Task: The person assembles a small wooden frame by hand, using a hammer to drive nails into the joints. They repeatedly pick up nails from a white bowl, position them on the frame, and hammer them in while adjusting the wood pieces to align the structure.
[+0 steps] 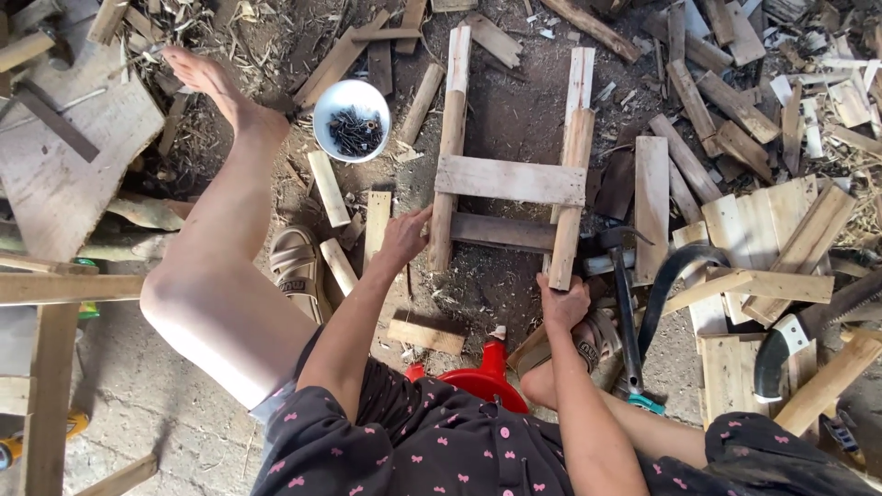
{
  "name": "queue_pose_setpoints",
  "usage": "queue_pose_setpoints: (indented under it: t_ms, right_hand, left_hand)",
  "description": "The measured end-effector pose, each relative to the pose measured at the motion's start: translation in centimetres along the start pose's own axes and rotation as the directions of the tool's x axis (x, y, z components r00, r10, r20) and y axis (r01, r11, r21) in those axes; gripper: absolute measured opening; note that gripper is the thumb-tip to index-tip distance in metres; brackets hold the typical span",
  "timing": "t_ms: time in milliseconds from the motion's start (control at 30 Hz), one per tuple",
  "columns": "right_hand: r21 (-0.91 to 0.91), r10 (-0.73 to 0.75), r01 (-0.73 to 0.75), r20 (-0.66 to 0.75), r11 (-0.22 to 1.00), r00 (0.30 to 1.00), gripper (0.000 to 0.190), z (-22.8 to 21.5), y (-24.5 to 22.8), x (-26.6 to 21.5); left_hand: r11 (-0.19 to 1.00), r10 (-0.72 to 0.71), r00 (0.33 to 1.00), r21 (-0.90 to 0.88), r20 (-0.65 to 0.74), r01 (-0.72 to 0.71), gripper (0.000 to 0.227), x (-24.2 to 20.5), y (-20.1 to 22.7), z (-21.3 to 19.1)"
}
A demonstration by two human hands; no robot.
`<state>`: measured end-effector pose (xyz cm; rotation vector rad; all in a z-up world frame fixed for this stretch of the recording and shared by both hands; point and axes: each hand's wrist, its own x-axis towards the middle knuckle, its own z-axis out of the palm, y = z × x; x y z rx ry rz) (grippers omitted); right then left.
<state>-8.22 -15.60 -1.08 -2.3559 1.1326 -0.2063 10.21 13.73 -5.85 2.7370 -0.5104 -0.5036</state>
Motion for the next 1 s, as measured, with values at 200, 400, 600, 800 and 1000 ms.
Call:
queue_pose_setpoints:
  t_ms: [200,400,600,800,1000]
  right_hand:
    - [-0.001,0.014,-0.014,0.015,1.0,1.0,0.054,0.3,0.3,0.1]
    - [0.088,0.025,-0.028,0.042,0.996,0.999,0.056,0.6,0.8,0.0]
    - [0.236,0.075,-0.134,0.243,0.962,0.967,0.068,-3.7,-2.2,-0.9]
    - [0.573,0.265,-0.526,0.478,0.628,0.837,0.053,-5.2,-1.0,-0.4]
    - [0.429,0.334,-0.362,0.143,0.828,0.932,0.03,-3.5,1.1,2.7]
  left_hand:
    - [0.954,-0.025,0.999,-0.297,0.045,0.037,0.078,-3.6,2.8,-3.9]
    - [0.88,-0.012,1.0,-0.475,-0.019,0.002,0.078,-3.8,3.7,-4.4]
    - [0.884,-0.006,1.0,-0.468,-0.01,0.001,0.077,-4.0,3.9,-5.0]
    - [0.889,-0.009,1.0,-0.457,0.006,0.011,0.078,-3.3,3.3,-4.1]
    - [0.868,-0.039,0.999,-0.496,-0.014,0.027,0.078,-3.7,3.7,-4.2]
